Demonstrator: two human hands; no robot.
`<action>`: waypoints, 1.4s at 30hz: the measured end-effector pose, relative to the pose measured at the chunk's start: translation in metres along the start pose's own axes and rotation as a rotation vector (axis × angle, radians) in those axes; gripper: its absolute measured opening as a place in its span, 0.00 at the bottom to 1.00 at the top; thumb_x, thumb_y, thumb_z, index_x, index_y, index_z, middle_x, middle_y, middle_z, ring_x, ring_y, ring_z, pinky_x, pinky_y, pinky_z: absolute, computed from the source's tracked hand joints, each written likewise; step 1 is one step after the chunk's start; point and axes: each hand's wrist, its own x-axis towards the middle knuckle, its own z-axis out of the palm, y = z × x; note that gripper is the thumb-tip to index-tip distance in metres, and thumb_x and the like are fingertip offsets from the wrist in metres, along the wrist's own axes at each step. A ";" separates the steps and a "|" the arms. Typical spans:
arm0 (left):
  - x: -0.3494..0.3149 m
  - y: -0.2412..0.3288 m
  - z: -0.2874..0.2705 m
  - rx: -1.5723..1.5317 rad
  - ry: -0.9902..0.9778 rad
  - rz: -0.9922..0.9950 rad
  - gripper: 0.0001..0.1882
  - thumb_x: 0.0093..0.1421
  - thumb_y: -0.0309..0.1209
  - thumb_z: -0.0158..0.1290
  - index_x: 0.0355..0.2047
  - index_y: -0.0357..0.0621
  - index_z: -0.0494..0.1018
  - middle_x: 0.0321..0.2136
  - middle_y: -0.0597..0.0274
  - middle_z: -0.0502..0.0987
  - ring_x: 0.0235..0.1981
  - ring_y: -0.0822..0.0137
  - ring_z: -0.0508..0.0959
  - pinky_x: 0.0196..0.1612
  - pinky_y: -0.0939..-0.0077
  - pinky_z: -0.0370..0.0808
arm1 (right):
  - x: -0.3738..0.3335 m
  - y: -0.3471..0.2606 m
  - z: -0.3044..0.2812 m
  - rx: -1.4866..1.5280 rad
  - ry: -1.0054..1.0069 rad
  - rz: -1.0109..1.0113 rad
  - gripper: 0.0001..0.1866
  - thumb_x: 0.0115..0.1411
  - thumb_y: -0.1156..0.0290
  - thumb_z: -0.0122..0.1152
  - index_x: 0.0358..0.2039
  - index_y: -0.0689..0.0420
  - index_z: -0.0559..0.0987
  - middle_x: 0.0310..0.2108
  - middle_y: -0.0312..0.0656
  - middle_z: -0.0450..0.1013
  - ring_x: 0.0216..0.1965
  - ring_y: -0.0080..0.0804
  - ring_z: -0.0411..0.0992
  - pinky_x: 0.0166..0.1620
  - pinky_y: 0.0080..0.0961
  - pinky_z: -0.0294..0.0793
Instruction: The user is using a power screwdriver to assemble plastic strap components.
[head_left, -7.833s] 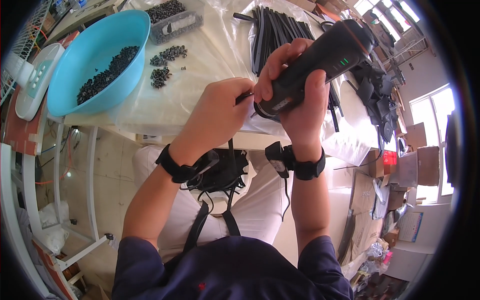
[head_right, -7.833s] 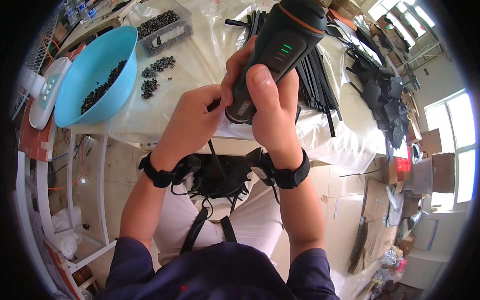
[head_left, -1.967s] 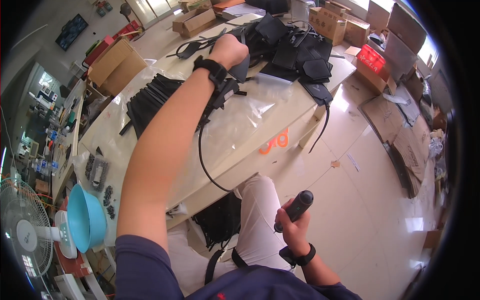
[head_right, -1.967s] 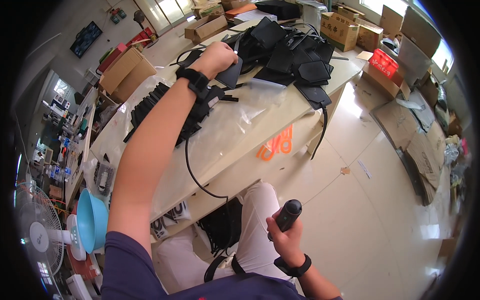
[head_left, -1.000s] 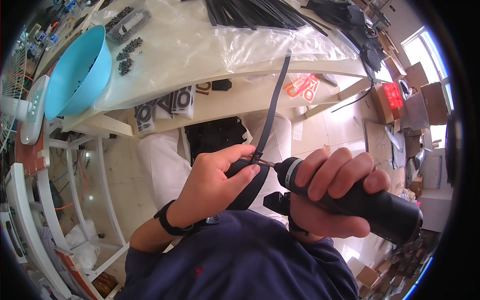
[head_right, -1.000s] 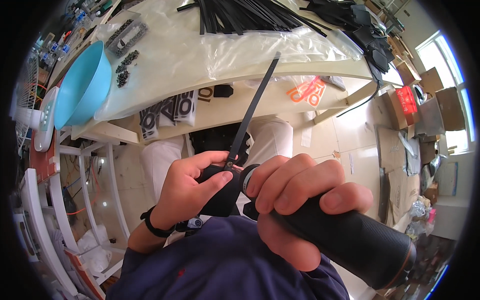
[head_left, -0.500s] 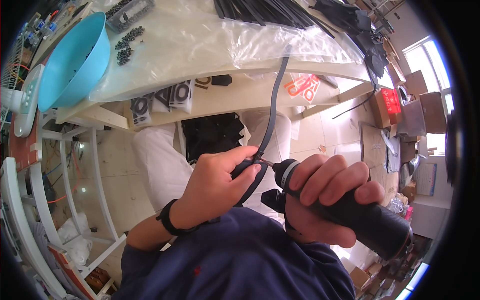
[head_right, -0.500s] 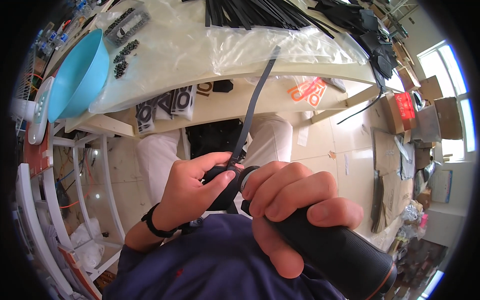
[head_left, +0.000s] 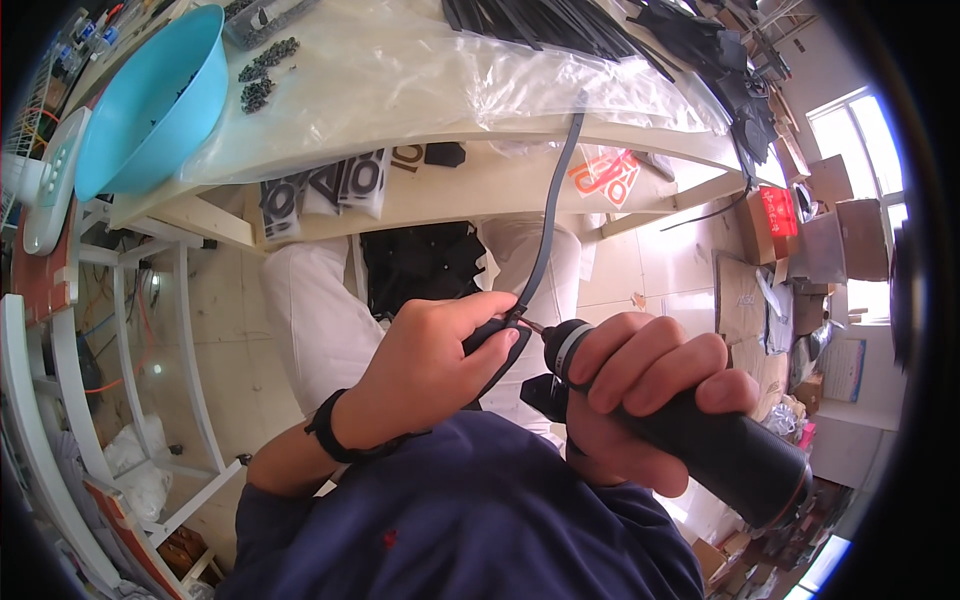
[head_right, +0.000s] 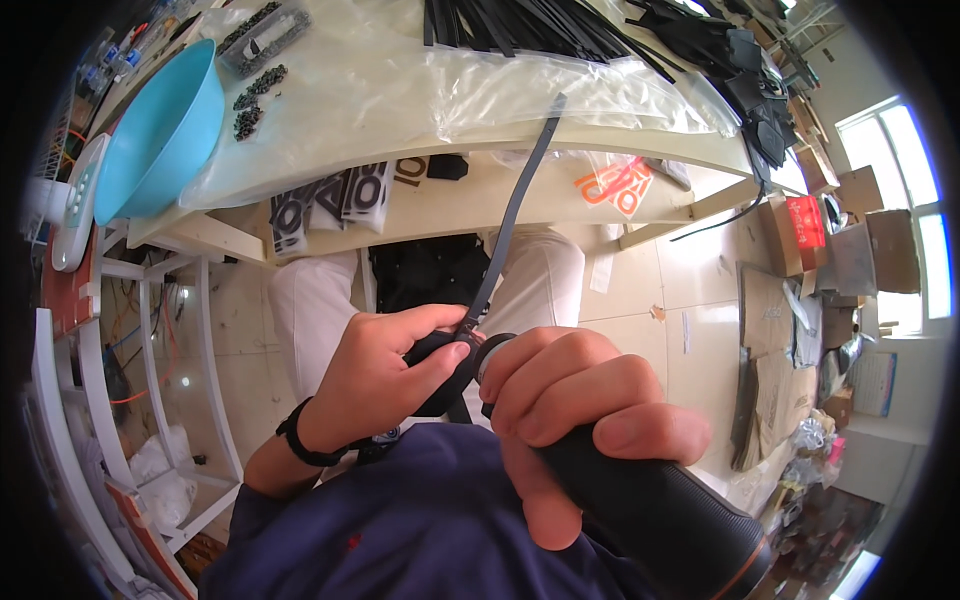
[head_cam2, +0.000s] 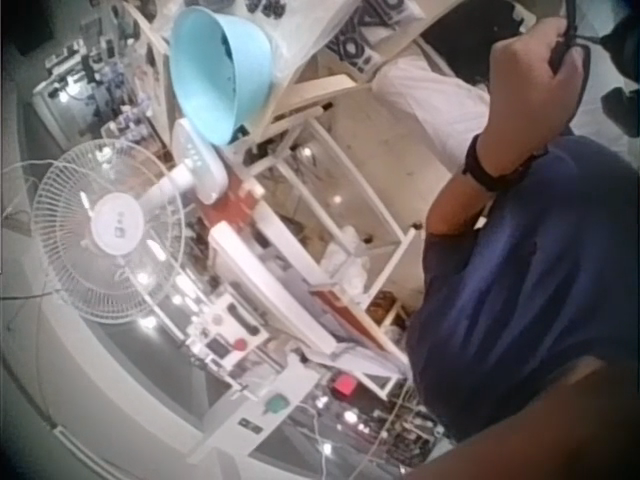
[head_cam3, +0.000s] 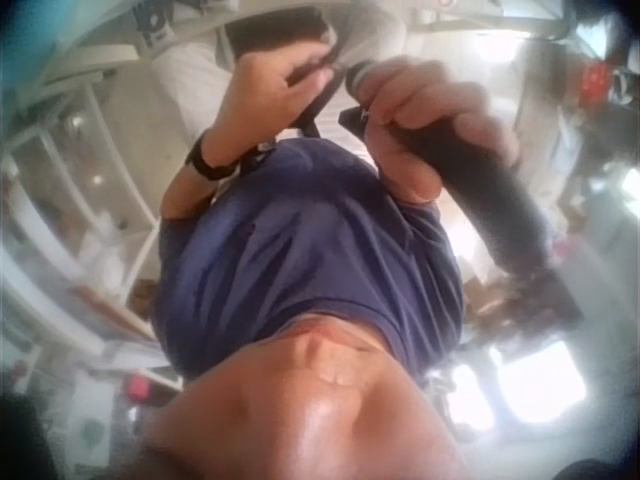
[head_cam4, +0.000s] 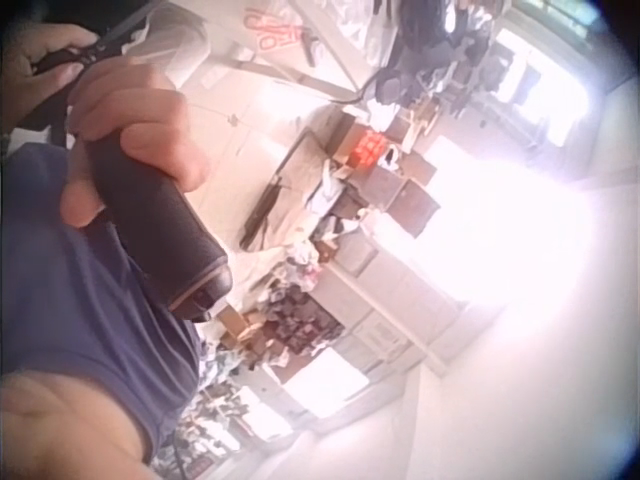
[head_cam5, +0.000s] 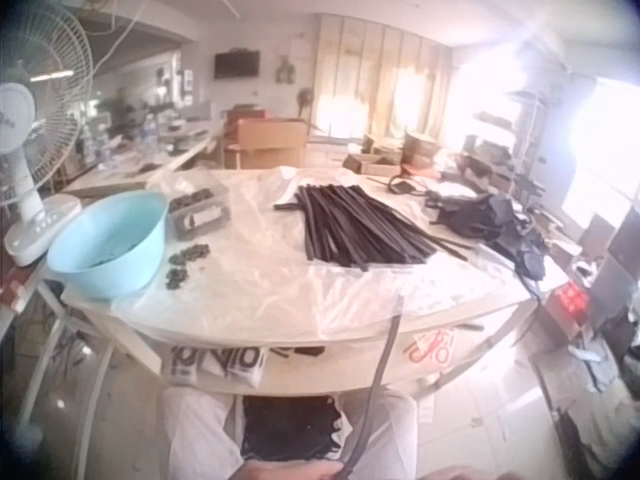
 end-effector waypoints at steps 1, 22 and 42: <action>0.000 0.000 0.000 -0.013 -0.006 -0.019 0.14 0.59 0.25 0.57 0.45 0.34 0.77 0.35 0.55 0.84 0.35 0.72 0.83 0.37 0.79 0.77 | -0.002 0.002 -0.001 0.045 0.000 -0.034 0.30 0.58 0.51 0.68 0.47 0.56 0.63 0.29 0.40 0.67 0.22 0.29 0.68 0.22 0.26 0.73; -0.011 -0.014 0.002 -0.114 0.028 -0.036 0.14 0.58 0.23 0.57 0.44 0.30 0.78 0.34 0.53 0.84 0.35 0.72 0.83 0.40 0.79 0.77 | -0.012 0.001 -0.003 0.080 -0.161 -0.030 0.27 0.60 0.54 0.67 0.45 0.57 0.62 0.27 0.41 0.67 0.19 0.29 0.69 0.19 0.26 0.72; -0.009 -0.021 0.005 -0.090 0.040 -0.081 0.15 0.57 0.26 0.57 0.44 0.33 0.78 0.32 0.51 0.83 0.33 0.72 0.81 0.39 0.77 0.76 | -0.026 0.015 -0.012 0.190 -0.123 0.034 0.27 0.57 0.62 0.72 0.43 0.59 0.62 0.27 0.46 0.70 0.20 0.34 0.71 0.22 0.31 0.75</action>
